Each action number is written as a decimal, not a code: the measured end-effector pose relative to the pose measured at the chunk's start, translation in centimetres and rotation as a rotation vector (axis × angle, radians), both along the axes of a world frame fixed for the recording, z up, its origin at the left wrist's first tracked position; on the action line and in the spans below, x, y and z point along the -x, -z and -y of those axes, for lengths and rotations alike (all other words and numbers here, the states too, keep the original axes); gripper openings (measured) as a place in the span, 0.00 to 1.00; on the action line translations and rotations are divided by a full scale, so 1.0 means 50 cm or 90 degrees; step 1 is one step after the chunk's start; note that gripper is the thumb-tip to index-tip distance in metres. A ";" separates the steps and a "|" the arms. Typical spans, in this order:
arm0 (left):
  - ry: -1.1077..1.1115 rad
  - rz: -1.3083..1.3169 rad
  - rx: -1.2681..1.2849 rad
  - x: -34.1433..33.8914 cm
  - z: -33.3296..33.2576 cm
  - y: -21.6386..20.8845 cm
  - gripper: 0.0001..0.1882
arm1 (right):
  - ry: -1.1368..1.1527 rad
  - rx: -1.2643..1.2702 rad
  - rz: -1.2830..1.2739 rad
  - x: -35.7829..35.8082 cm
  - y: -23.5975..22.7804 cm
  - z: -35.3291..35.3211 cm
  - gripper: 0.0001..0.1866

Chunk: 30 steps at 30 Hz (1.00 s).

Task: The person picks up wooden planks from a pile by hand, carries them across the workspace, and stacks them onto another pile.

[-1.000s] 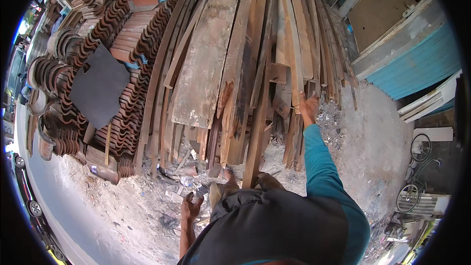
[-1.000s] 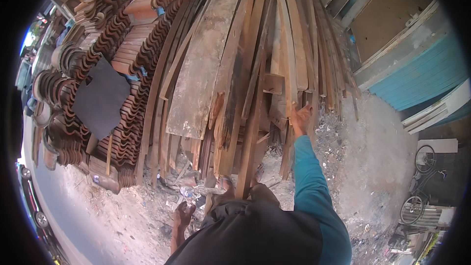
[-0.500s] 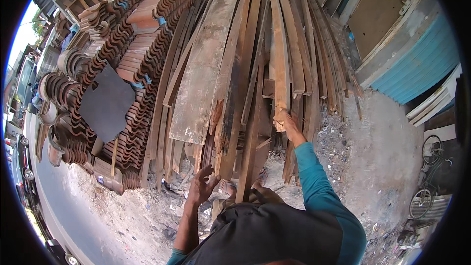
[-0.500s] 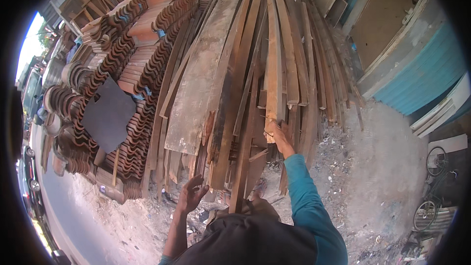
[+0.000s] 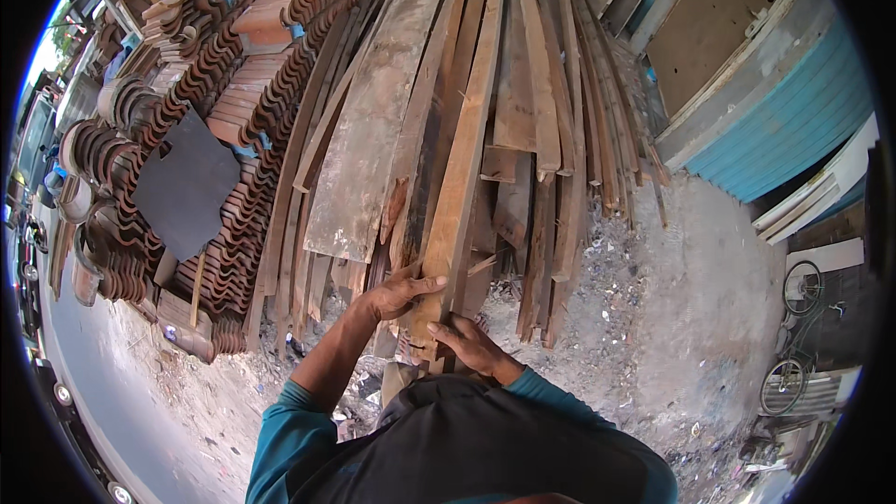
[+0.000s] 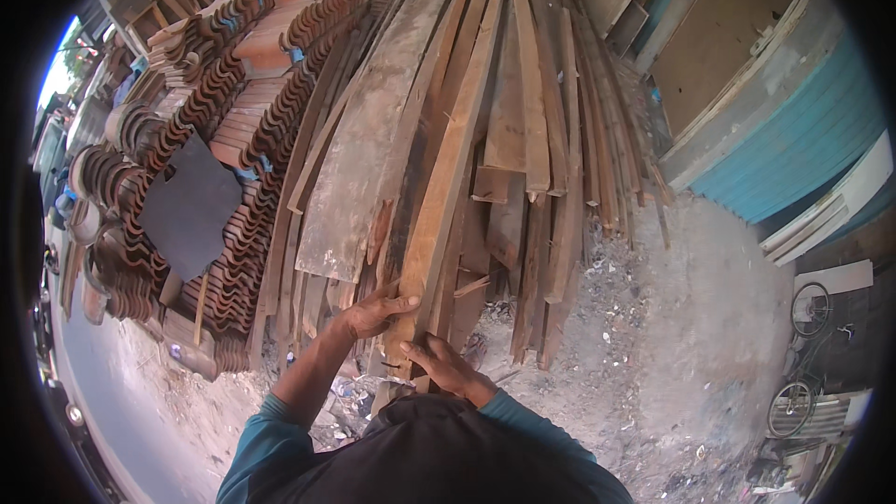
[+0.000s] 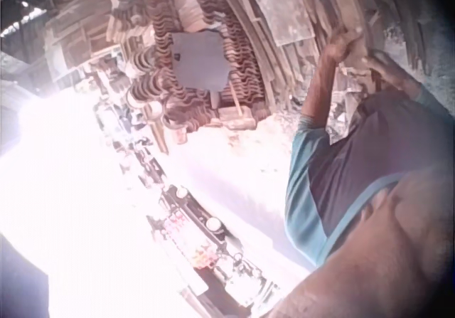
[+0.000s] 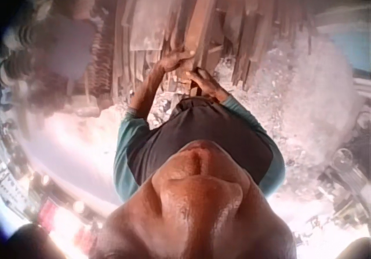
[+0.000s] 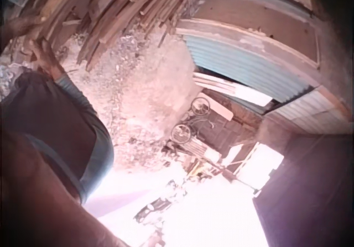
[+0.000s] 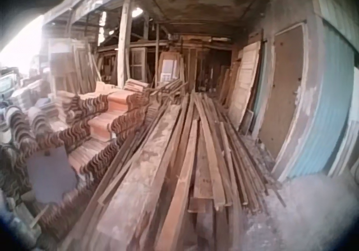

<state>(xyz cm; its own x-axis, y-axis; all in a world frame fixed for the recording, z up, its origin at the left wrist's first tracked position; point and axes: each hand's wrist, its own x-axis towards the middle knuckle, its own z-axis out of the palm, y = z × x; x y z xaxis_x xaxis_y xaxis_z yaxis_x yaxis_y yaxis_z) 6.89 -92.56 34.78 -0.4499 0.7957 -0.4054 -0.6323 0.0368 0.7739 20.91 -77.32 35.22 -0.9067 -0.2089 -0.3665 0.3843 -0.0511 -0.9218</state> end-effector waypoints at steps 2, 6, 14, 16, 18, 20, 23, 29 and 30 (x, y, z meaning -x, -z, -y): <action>-0.038 0.026 0.012 0.011 0.032 0.014 0.47 | -0.052 0.051 0.052 0.006 -0.029 -0.018 0.27; 0.174 -0.068 0.148 0.041 0.102 -0.022 0.54 | -0.233 0.045 0.037 0.039 -0.058 -0.072 0.23; 0.154 -0.208 0.225 -0.081 0.300 -0.102 0.53 | 0.271 0.191 0.022 0.245 0.046 -0.079 0.31; 0.213 -0.269 0.309 -0.116 0.327 -0.131 0.51 | 0.300 0.366 0.056 0.293 0.081 -0.051 0.33; 0.249 -0.287 0.379 -0.171 0.349 -0.140 0.53 | 0.294 0.434 0.063 0.334 0.083 -0.013 0.33; 0.264 -0.255 0.448 -0.226 0.374 -0.150 0.50 | 0.287 0.496 0.072 0.359 0.081 0.016 0.33; 0.203 -0.158 0.401 -0.316 0.437 -0.122 0.42 | 0.316 0.507 0.052 0.363 0.081 0.062 0.32; -0.133 0.212 0.290 -0.565 0.566 0.026 0.48 | 0.305 0.274 0.091 0.259 0.013 0.148 0.34; -0.039 0.148 0.357 -0.544 0.548 -0.017 0.48 | 0.293 0.261 0.109 0.236 -0.004 0.157 0.33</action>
<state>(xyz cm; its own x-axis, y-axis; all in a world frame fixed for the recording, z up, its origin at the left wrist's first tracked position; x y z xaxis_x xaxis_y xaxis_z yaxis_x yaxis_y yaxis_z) 34.08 -119.96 35.60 -0.3374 0.4076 -0.8485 -0.7964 0.3571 0.4882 9.10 -85.20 35.42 -0.8723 0.0343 -0.4877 0.3796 -0.5813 -0.7198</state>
